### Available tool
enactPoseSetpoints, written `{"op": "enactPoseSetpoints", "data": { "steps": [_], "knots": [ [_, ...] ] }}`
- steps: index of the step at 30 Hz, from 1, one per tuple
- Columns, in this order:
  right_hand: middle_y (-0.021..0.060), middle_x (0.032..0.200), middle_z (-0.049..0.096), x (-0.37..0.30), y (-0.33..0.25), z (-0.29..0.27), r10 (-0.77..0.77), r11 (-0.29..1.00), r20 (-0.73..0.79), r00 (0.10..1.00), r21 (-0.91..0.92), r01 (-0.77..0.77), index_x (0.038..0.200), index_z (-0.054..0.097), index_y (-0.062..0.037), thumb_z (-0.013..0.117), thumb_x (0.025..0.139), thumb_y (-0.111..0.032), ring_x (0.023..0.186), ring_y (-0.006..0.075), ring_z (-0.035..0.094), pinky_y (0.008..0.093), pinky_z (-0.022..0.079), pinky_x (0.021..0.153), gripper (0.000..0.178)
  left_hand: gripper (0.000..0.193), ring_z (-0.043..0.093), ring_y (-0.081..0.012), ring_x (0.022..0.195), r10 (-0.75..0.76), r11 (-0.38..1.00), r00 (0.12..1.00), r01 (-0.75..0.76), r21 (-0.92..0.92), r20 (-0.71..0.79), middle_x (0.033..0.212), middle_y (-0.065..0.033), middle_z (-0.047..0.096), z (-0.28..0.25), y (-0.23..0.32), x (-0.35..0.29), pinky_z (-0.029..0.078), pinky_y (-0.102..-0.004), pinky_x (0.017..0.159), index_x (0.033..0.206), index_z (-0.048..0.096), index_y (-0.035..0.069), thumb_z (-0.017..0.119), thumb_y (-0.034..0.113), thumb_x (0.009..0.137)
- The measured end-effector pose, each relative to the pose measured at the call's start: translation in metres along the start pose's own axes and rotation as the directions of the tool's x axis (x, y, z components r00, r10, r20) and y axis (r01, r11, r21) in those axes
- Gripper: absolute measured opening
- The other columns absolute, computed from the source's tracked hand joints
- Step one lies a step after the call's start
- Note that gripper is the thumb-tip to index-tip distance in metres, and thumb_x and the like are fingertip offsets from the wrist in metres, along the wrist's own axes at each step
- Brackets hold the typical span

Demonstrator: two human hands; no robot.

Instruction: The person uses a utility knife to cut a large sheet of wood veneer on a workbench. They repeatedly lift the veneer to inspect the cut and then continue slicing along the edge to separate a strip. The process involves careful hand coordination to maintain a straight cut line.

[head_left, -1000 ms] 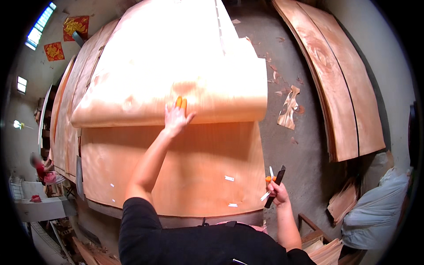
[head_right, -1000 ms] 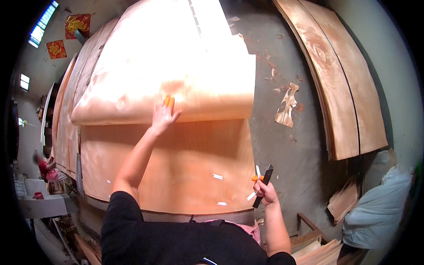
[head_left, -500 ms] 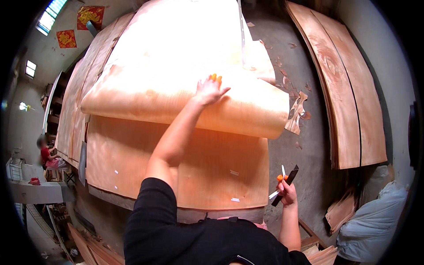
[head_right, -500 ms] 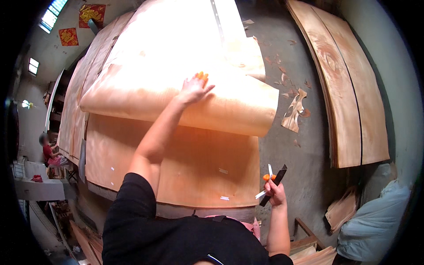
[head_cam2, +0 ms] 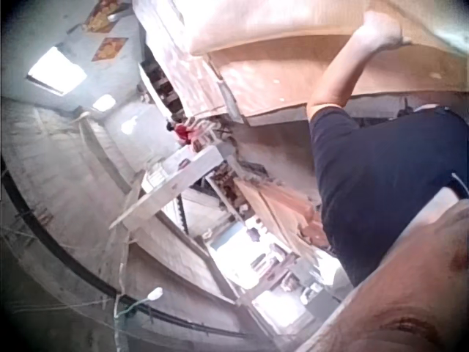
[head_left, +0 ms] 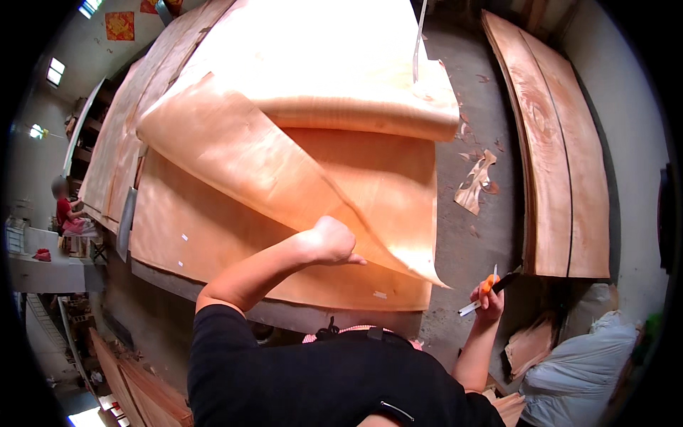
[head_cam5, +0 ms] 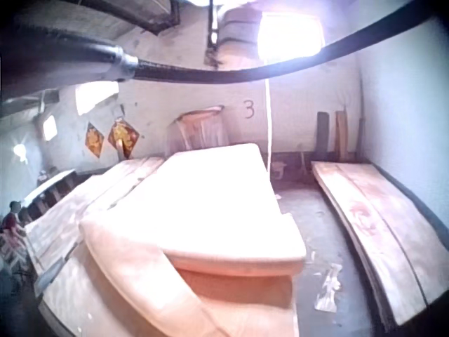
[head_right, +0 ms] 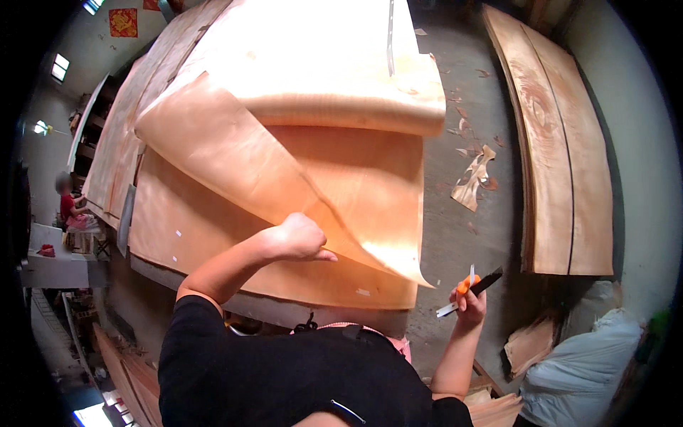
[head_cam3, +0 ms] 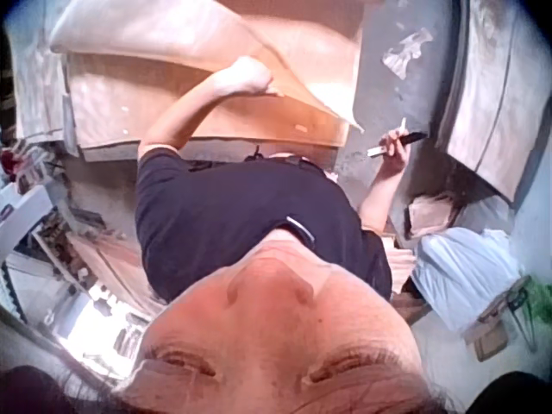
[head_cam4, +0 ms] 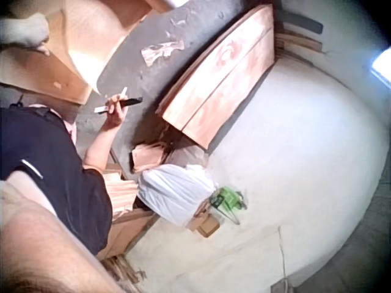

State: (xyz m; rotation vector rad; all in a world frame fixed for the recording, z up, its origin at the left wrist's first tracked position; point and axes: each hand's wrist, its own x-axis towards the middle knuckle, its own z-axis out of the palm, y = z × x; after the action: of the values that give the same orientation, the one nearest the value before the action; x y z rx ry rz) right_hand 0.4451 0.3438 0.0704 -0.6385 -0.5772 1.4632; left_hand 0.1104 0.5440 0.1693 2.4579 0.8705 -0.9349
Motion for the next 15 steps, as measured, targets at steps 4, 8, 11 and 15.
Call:
{"op": "enactPoseSetpoints", "data": {
  "steps": [4,8,11,15],
  "knots": [
    [0.0012,0.048,0.046,-0.002,-0.013,0.029,-0.016,1.000,0.085,0.996,-0.015,0.017,0.090,0.054,0.0024,0.054,0.085,-0.016,0.042,0.0110,0.041,0.0266,0.034,0.047,0.019,0.048,0.057,-0.0294,0.090,0.009,0.979,0.805,-0.126,-0.157,-0.593,0.083,-0.0153,0.062,0.009,0.000,-0.002,0.043,-0.0379,0.080,0.089,0.064,0.007,0.051,0.052,0.080],
    [0.0006,0.048,0.046,-0.017,-0.011,0.046,0.027,0.995,0.072,0.997,-0.094,-0.021,0.090,0.054,0.0036,0.054,0.085,-0.016,0.044,0.0116,0.043,0.0273,0.037,0.050,0.020,0.049,0.057,-0.0277,0.087,-0.027,0.993,0.828,-0.042,-0.110,-0.560,0.082,-0.0134,0.062,0.065,0.005,0.023,0.041,-0.0391,0.078,0.084,0.064,0.006,0.050,0.052,0.080],
    [0.0001,0.048,0.045,-0.025,-0.008,0.053,0.086,0.992,0.105,0.991,-0.101,-0.075,0.091,0.053,0.0028,0.053,0.085,-0.016,0.045,0.0115,0.043,0.0277,0.038,0.052,0.020,0.050,0.058,-0.0262,0.087,-0.078,0.987,0.947,0.029,-0.160,-0.312,0.080,-0.0122,0.062,0.111,0.017,0.013,0.039,-0.0397,0.076,0.083,0.064,0.006,0.050,0.054,0.079],
    [-0.0007,0.047,0.043,-0.029,-0.001,0.054,0.188,0.975,0.121,0.975,-0.143,-0.170,0.090,0.051,0.0010,0.054,0.086,-0.022,0.044,0.0106,0.042,0.0270,0.039,0.052,0.024,0.054,0.057,-0.0262,0.091,-0.163,0.966,0.938,0.087,-0.245,-0.306,0.091,-0.0136,0.062,0.190,0.029,-0.008,0.037,-0.0417,0.082,0.087,0.065,0.006,0.049,0.057,0.079]
  ]
}}
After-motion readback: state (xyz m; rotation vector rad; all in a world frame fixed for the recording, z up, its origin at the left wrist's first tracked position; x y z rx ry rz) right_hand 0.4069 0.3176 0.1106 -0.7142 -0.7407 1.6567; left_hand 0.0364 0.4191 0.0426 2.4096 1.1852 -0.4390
